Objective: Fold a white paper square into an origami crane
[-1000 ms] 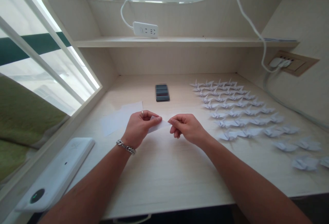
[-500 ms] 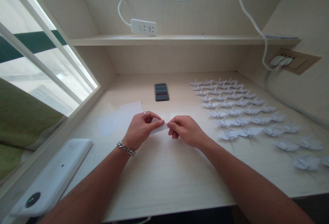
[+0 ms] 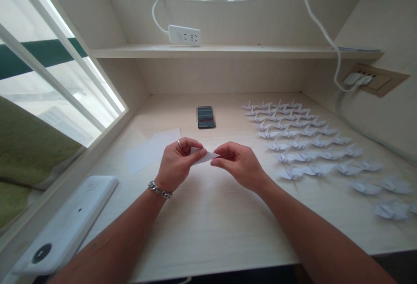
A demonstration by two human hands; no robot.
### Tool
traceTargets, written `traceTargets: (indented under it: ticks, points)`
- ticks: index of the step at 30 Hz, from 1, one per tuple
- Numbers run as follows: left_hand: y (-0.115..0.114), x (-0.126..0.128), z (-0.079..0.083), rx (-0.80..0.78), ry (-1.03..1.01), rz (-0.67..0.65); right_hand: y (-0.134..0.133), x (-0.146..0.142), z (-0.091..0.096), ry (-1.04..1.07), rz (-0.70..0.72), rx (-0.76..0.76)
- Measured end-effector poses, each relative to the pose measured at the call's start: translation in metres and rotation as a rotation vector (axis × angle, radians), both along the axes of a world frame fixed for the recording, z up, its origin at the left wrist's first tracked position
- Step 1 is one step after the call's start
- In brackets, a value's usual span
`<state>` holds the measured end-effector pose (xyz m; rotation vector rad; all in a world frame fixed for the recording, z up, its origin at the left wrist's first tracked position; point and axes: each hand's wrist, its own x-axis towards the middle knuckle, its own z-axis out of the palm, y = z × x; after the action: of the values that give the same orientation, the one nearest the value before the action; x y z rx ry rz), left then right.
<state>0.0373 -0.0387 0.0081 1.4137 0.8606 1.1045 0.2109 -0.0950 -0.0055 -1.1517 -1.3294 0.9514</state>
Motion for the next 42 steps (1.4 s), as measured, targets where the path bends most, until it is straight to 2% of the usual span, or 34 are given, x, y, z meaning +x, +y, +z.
traceTargets:
  ticks: [5, 9, 15, 19, 24, 28, 30, 33, 36, 39, 42]
  points:
    - [-0.004, 0.000, 0.002, 0.061, 0.125, -0.006, -0.004, -0.002, 0.000, -0.143, -0.090, 0.065]
    - [-0.006, -0.001, 0.002, 0.216, 0.313, 0.003, -0.004, 0.000, 0.000, -0.231, -0.127, 0.123]
    - [-0.009, 0.000, 0.005, 0.405, 0.472, 0.030, -0.004, 0.000, -0.001, -0.451, -0.190, 0.254]
    - [-0.011, 0.000, 0.008, 0.476, 0.545, 0.004, -0.005, -0.002, 0.000, -0.476, -0.159, 0.230]
    - [-0.009, -0.001, 0.010, 0.394, 0.535, -0.076, -0.001, 0.001, 0.001, -0.216, -0.023, 0.035]
    - [-0.007, -0.002, 0.011, 0.376, 0.532, -0.058, 0.003, 0.006, 0.001, -0.090, -0.063, 0.008]
    - [-0.006, -0.002, 0.011, 0.368, 0.547, -0.056, 0.003, 0.007, 0.002, -0.119, -0.074, 0.048]
    - [-0.006, -0.001, 0.011, 0.356, 0.554, -0.078, 0.001, 0.006, 0.003, -0.294, -0.057, 0.118]
    - [-0.007, 0.000, 0.011, 0.353, 0.546, -0.117, -0.003, 0.003, 0.003, -0.420, -0.035, 0.120]
    - [-0.006, 0.000, 0.010, 0.335, 0.530, -0.144, -0.004, 0.001, 0.004, -0.369, -0.010, 0.025]
    - [-0.004, 0.000, 0.006, 0.230, 0.478, -0.130, -0.002, 0.000, 0.002, -0.229, 0.005, -0.059]
